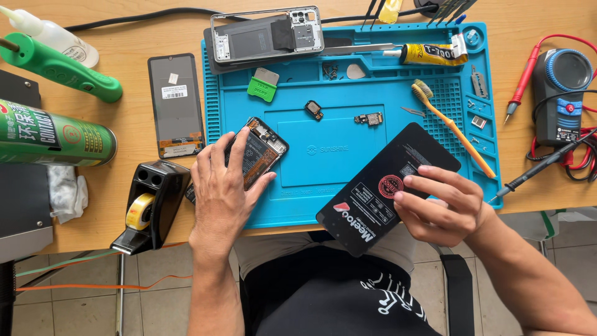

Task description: The person disassembles a smartphone, removes the back cover, and detaches internal components including the battery and camera modules. They then place the parts on a blue work mat and handle a replacement screen, peeling off protective film and applying adhesive tape to the edges.

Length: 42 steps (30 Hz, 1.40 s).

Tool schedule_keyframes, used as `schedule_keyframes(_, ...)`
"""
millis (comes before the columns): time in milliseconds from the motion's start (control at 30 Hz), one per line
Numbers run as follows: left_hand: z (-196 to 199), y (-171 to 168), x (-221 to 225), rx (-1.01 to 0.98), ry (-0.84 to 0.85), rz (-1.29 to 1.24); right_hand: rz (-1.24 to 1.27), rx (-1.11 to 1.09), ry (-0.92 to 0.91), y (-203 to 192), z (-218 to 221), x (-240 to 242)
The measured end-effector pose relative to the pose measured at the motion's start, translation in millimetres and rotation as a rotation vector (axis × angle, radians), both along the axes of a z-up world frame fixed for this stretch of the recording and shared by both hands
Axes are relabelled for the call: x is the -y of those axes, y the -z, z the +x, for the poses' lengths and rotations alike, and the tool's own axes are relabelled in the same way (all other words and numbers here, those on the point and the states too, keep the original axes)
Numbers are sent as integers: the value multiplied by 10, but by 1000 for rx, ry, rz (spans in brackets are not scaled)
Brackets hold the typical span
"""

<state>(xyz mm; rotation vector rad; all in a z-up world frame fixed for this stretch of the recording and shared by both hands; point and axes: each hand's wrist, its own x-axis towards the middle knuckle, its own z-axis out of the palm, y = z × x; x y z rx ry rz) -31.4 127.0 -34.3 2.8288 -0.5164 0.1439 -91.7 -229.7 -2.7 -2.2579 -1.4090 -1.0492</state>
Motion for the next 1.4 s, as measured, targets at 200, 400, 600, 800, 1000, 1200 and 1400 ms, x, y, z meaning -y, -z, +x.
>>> schedule_keyframes(200, -29, -3, 17, -5, -4, -11, 307, -290, 112, 401, -282, 152)
schedule_keyframes(400, -29, 4, 28, -7, -7, -13, 380, -397, 181, 506, -382, 198)
schedule_keyframes(600, -136, -150, 179, 116, 23, -295, 826, -401, 62, 364, -319, -125)
schedule_keyframes(800, -542, -504, 760, -389, 200, -1132, 1755, -885, 330, 392, -532, -443)
schedule_keyframes(1000, -726, -510, 978, -780, 229, -1403, 1895, -980, 373, 333, -647, -796)
schedule_keyframes(1200, -748, -555, 975, -743, 207, -1395, 1905, -984, 249, 436, -770, -851)
schedule_keyframes(1400, -656, -370, 1012, -561, 202, -1346, 1550, -859, 34, 486, -654, -694)
